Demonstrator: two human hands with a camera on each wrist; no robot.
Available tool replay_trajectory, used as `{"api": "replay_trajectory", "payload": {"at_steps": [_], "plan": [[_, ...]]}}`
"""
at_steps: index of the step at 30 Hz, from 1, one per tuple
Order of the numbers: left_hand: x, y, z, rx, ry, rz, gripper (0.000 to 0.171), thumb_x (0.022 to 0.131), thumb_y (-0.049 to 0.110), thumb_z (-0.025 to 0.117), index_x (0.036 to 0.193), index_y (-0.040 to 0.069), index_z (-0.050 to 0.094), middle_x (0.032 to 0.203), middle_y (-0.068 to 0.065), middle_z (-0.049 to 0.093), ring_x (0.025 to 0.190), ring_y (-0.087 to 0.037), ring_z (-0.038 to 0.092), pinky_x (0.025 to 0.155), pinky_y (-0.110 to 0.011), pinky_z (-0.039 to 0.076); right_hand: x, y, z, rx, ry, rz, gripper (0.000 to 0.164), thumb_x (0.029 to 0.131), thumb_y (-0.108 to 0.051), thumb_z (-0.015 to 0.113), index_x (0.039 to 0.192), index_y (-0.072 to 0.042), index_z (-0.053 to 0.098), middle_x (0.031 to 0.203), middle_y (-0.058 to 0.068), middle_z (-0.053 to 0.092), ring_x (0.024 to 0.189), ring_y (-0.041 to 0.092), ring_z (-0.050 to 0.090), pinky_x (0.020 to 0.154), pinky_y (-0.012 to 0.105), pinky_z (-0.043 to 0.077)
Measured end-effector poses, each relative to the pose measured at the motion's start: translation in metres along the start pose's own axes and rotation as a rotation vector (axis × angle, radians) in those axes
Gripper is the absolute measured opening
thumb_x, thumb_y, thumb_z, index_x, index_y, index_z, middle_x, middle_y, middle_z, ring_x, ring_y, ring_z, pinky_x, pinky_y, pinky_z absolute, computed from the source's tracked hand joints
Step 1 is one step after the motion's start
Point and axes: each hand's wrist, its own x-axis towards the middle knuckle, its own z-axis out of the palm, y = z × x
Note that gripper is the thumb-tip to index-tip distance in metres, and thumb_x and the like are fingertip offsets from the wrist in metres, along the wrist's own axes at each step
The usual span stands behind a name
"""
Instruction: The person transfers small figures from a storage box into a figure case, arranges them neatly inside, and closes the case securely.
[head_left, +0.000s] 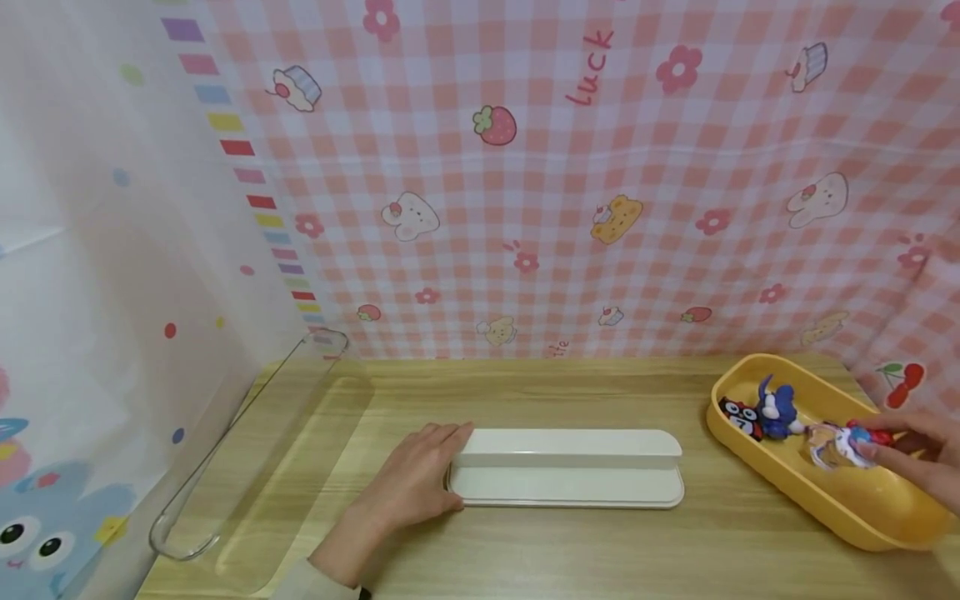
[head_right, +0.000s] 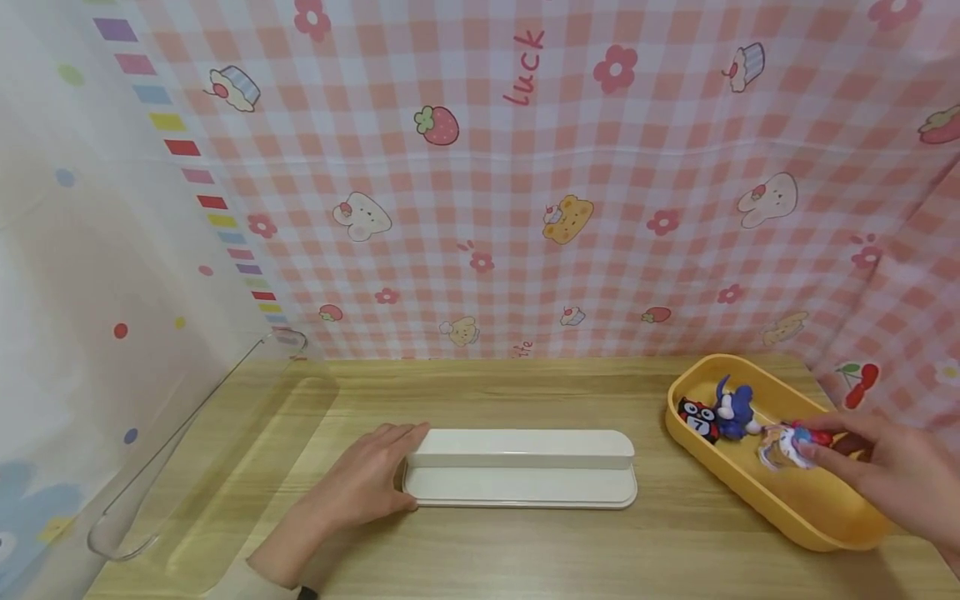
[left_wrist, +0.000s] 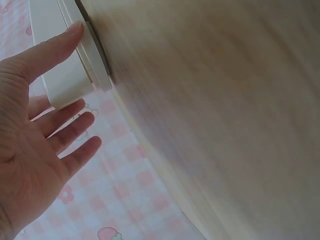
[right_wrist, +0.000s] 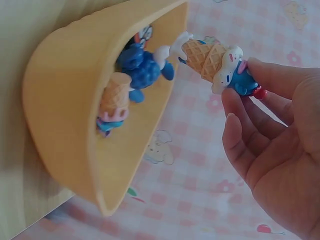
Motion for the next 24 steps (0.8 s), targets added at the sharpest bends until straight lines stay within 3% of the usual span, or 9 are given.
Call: {"api": "replay_trajectory", "payload": {"at_steps": [2, 4, 10, 14, 19, 24], "plan": [[0.0, 0.0, 0.0, 0.006, -0.001, 0.001, 0.099, 0.071, 0.024, 0.099, 0.153, 0.002, 0.05, 0.144, -0.013, 0.061, 0.13, -0.03, 0.057, 0.109, -0.05, 0.049, 0.0, -0.003, 0.001, 0.053, 0.019, -0.032, 0.06, 0.091, 0.009, 0.075, 0.092, -0.051, 0.066, 0.087, -0.041, 0.051, 0.063, -0.006, 0.055, 0.05, 0.015, 0.044], [0.0, 0.0, 0.001, 0.008, 0.0, 0.002, 0.098, 0.071, 0.024, 0.099, 0.153, 0.002, 0.05, 0.143, -0.012, 0.061, 0.13, -0.03, 0.057, 0.109, -0.05, 0.049, 0.001, -0.007, 0.001, 0.083, 0.028, -0.058, 0.056, 0.09, 0.01, 0.075, 0.092, -0.046, 0.07, 0.087, -0.039, 0.054, 0.064, -0.007, 0.055, 0.05, 0.014, 0.044], [0.0, 0.0, 0.001, 0.011, 0.001, -0.004, 0.098, 0.071, 0.024, 0.099, 0.152, 0.001, 0.051, 0.144, -0.014, 0.061, 0.131, -0.03, 0.056, 0.109, -0.051, 0.049, 0.008, -0.028, 0.002, -0.011, 0.014, -0.109, 0.014, 0.089, 0.009, 0.077, 0.1, 0.002, 0.072, 0.089, -0.04, 0.053, 0.067, -0.007, 0.056, 0.053, 0.014, 0.046], [0.0, 0.001, 0.0, 0.014, 0.002, -0.004, 0.097, 0.07, 0.024, 0.1, 0.152, 0.001, 0.051, 0.144, -0.014, 0.061, 0.13, -0.03, 0.056, 0.11, -0.05, 0.049, 0.011, -0.049, 0.005, -0.034, 0.033, -0.165, 0.021, 0.088, 0.009, 0.078, 0.108, 0.013, 0.07, 0.086, -0.037, 0.056, 0.065, -0.006, 0.056, 0.05, 0.014, 0.045], [0.0, 0.001, 0.0, 0.021, 0.015, 0.004, 0.097, 0.069, 0.023, 0.1, 0.151, 0.0, 0.052, 0.143, -0.013, 0.062, 0.129, -0.029, 0.057, 0.109, -0.049, 0.049, 0.013, -0.071, 0.009, -0.063, 0.029, -0.202, 0.024, 0.088, 0.005, 0.08, 0.111, 0.007, 0.074, 0.085, -0.031, 0.059, 0.062, -0.003, 0.057, 0.048, 0.016, 0.042], [0.0, 0.002, 0.0, 0.017, 0.016, 0.006, 0.097, 0.07, 0.023, 0.1, 0.151, 0.0, 0.052, 0.143, -0.014, 0.062, 0.128, -0.029, 0.058, 0.109, -0.049, 0.049, 0.015, -0.089, 0.012, -0.04, -0.027, -0.227, 0.027, 0.087, 0.006, 0.08, 0.113, 0.004, 0.074, 0.088, -0.03, 0.062, 0.065, -0.001, 0.06, 0.045, 0.02, 0.042]]}}
